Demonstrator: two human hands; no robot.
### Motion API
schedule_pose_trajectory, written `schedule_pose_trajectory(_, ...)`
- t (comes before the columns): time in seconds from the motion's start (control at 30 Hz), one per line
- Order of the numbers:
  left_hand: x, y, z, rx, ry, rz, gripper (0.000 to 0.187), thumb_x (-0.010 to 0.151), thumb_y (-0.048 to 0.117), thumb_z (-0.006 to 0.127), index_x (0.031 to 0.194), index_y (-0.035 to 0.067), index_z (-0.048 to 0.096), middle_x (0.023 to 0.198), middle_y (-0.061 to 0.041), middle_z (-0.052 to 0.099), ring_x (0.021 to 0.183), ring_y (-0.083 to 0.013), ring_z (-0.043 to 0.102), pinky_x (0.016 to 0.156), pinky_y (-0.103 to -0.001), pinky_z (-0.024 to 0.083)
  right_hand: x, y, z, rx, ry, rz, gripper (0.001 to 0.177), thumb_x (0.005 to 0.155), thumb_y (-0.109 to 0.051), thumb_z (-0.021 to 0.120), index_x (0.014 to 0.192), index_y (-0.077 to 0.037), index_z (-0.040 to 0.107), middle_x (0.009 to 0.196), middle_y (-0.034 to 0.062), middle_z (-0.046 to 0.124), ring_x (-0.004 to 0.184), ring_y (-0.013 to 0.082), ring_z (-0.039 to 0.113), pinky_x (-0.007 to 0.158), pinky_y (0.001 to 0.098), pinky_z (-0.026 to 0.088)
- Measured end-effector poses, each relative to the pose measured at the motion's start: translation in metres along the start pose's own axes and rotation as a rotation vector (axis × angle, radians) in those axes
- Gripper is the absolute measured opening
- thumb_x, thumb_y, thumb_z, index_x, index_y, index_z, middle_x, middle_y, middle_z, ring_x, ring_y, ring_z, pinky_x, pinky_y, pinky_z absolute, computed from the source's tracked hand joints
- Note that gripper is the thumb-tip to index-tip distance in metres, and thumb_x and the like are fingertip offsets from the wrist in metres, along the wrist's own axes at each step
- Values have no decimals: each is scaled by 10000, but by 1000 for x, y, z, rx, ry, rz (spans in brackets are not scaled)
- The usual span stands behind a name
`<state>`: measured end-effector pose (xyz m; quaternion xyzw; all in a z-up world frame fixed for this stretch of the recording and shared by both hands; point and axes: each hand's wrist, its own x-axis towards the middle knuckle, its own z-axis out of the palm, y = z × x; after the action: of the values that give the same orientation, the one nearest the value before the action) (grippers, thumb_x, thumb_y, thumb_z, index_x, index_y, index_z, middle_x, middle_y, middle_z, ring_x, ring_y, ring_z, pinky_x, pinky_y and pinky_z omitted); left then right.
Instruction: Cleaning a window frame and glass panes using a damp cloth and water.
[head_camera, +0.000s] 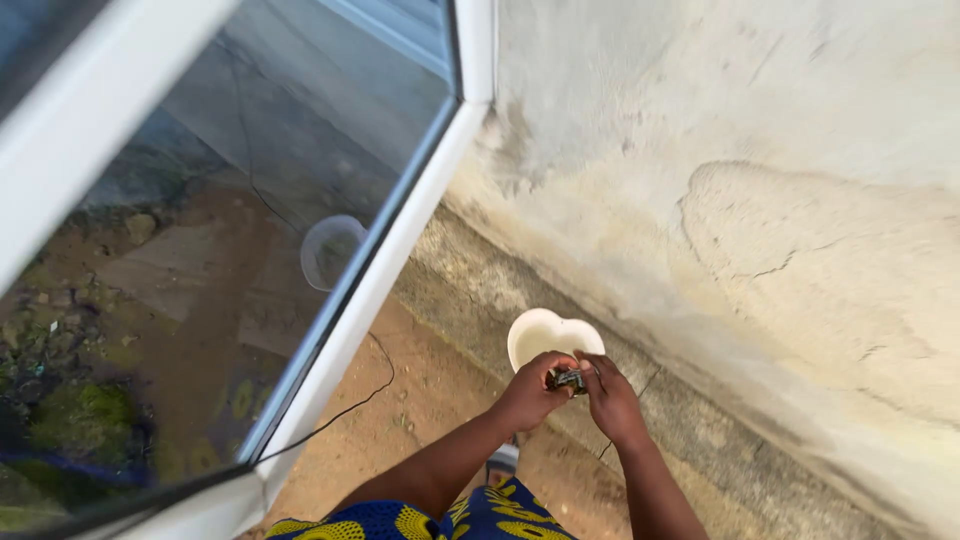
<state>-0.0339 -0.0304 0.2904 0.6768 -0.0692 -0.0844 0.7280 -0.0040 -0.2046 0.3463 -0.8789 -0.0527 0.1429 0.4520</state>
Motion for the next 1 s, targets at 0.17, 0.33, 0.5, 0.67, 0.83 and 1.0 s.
schedule_pose_trajectory(0.17, -16, 46, -4, -4, -16, -158, 533, 808, -85, 647, 1298, 106, 560, 1136, -61, 596, 800, -147, 589, 728, -301, 522, -19, -31, -34, -99, 51, 133, 437, 1048, -392, 475, 1199, -57, 711, 1082, 204, 744, 1016, 348, 712, 892, 391, 537)
schedule_pose_trajectory(0.33, -25, 90, -10, 7, -24, -69, 412, 880, -60, 688, 1264, 63, 604, 1070, -80, 642, 846, -119, 614, 751, -271, 535, -24, -48, -61, 161, 42, 39, 473, 1066, -376, 476, 1123, 15, 736, 1017, 221, 768, 978, 341, 703, 905, 370, 528)
schedule_pose_trajectory(0.5, -6, 68, -22, -306, -43, -289, 333, 897, 23, 684, 1224, 40, 623, 954, -96, 702, 653, -140, 648, 572, -314, 581, 20, 5, -49, 396, -199, -222, 378, 1009, -263, 480, 1077, 45, 689, 1070, 155, 730, 1000, 278, 647, 936, 371, 494)
schedule_pose_trajectory(0.67, -8, 20, -18, 152, -43, -315, 141, 999, 69, 660, 1093, -35, 665, 879, -175, 700, 661, -187, 689, 557, -343, 567, -11, -50, -44, -150, -32, -116, 472, 1049, -397, 479, 1103, -9, 742, 984, 176, 738, 927, 341, 681, 856, 415, 514)
schedule_pose_trajectory(0.83, 16, -13, -45, -260, 99, -279, 160, 968, 121, 655, 1077, 14, 607, 925, -93, 713, 752, -172, 721, 625, -359, 631, -17, -79, -46, -158, -72, -114, 486, 1056, -434, 480, 1142, -53, 768, 978, 150, 759, 901, 297, 702, 840, 413, 522)
schedule_pose_trajectory(1.0, -3, 40, -50, -464, 193, -192, 139, 945, 35, 653, 1079, 46, 619, 1003, -32, 646, 909, -141, 671, 748, -347, 641, -22, -124, -41, 191, 41, -28, 440, 1071, -355, 467, 1267, -48, 713, 950, 156, 755, 825, 279, 698, 731, 375, 551)
